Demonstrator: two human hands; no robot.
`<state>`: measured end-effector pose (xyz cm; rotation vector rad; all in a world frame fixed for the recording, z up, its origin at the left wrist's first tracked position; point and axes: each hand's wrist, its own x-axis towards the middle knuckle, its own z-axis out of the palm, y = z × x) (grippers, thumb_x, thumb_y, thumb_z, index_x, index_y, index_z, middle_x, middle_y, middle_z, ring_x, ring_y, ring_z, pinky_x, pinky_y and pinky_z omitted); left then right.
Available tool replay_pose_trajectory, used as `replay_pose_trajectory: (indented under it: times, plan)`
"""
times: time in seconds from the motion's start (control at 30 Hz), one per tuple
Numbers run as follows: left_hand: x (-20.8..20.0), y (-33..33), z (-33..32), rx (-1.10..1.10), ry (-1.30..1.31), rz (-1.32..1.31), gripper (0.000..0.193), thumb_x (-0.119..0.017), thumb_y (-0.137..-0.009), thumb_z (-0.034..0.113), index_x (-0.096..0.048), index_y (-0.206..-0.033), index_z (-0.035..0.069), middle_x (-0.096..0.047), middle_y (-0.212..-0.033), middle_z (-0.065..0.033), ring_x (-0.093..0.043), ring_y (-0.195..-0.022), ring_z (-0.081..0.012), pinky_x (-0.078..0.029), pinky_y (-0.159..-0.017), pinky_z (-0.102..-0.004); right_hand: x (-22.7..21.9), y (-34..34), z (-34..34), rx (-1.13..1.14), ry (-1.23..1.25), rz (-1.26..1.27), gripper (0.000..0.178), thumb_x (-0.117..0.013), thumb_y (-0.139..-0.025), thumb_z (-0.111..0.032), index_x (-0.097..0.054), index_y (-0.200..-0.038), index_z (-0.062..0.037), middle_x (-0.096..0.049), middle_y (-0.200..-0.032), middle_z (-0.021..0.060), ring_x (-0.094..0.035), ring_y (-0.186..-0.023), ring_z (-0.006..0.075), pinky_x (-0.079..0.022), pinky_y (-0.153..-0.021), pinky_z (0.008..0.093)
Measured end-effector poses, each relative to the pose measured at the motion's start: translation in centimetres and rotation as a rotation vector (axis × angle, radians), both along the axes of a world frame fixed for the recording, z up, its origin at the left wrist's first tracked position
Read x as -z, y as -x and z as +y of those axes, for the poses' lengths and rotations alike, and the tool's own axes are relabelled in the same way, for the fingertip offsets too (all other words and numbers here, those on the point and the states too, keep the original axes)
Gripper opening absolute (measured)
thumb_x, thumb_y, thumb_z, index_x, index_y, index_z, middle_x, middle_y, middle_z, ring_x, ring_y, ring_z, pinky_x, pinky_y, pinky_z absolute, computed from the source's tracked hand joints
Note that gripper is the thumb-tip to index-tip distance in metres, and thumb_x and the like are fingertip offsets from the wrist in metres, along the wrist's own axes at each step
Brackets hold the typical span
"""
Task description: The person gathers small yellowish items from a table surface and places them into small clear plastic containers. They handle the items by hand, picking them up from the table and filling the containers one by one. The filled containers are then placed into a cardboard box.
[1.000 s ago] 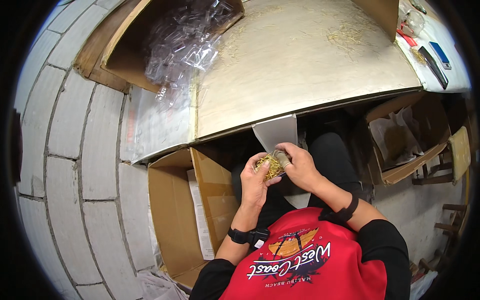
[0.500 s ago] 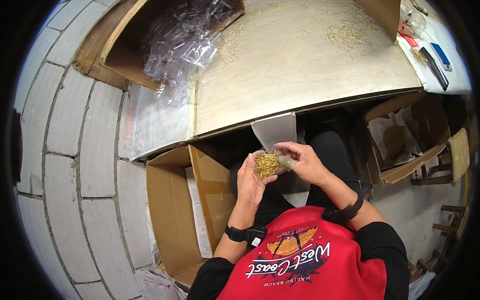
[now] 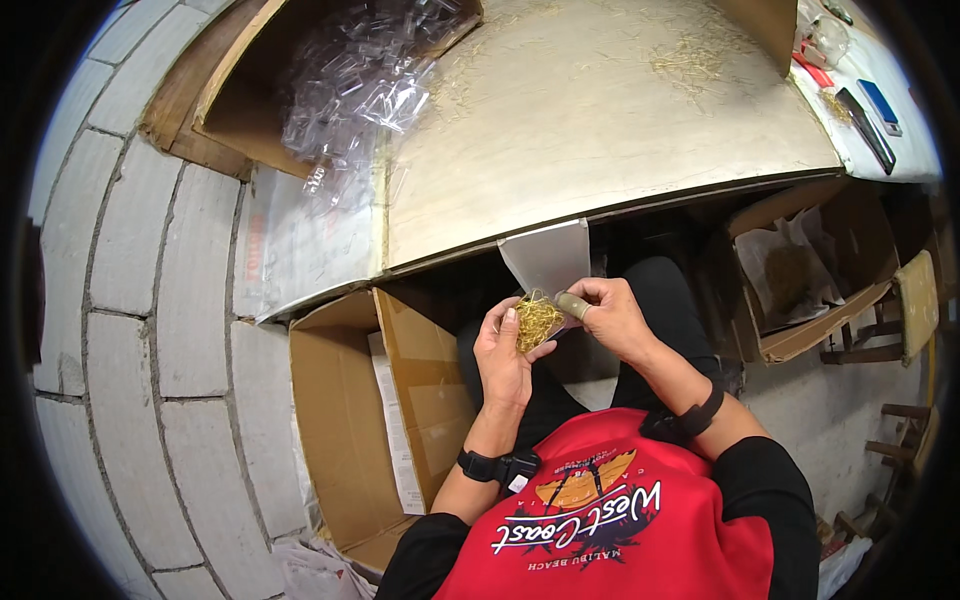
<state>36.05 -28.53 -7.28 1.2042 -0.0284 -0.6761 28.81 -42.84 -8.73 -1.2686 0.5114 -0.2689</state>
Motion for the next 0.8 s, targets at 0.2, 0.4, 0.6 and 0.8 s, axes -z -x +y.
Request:
replay_pose_trajectory:
  times: [0.2, 0.4, 0.6, 0.8]
  plan:
    - [0.8, 0.5, -0.6, -0.014, 0.003, 0.084, 0.025, -0.049, -0.096, 0.021, -0.051, -0.113, 0.002, -0.062, -0.099, -0.0106, -0.066, -0.081, -0.018, -0.06, -0.058, -0.0314, -0.3, 0.1, 0.8, 0.149, 0.599, -0.013, 0.006, -0.066, -0.078, -0.005, -0.062, -0.074, -0.0022, -0.058, -0.065, 0.0042, -0.054, -0.053, 0.0134, -0.04, -0.047, 0.0286]
    - [0.7, 0.2, -0.7, -0.04, -0.02, 0.094, 0.023, -0.049, -0.096, 0.019, -0.052, -0.111, 0.002, -0.063, -0.098, -0.0103, -0.066, -0.081, -0.0177, -0.06, -0.059, -0.0312, -1.6, -0.1, 1.6, 0.251, 1.38, -0.172, 0.017, -0.065, -0.062, -0.004, -0.057, -0.076, -0.005, -0.049, -0.069, 0.0084, -0.054, -0.062, 0.028, -0.042, -0.058, 0.0359]
    - [0.2, 0.4, -1.0, -0.135, -0.051, 0.116, 0.021, -0.051, -0.094, 0.019, -0.056, -0.109, 0.005, -0.062, -0.096, -0.0075, -0.065, -0.081, -0.0171, -0.059, -0.059, -0.0335, -2.0, -0.5, 1.5, 0.27, 1.512, -0.205, 0.024, -0.063, -0.057, -0.001, -0.055, -0.079, -0.0047, -0.048, -0.07, 0.0096, -0.051, -0.065, 0.0285, -0.04, -0.058, 0.039]
    - [1.3, 0.2, -0.5, -0.106, 0.08, 0.176, 0.022, -0.051, -0.095, 0.02, -0.053, -0.112, 0.006, -0.061, -0.098, -0.0053, -0.064, -0.082, -0.0152, -0.058, -0.057, -0.0301, -2.9, -1.3, 1.2, 0.073, 1.169, -0.152, 0.014, -0.067, -0.07, -0.001, -0.059, -0.081, -0.0038, -0.053, -0.072, 0.0091, -0.054, -0.063, 0.0279, -0.044, -0.057, 0.0354]
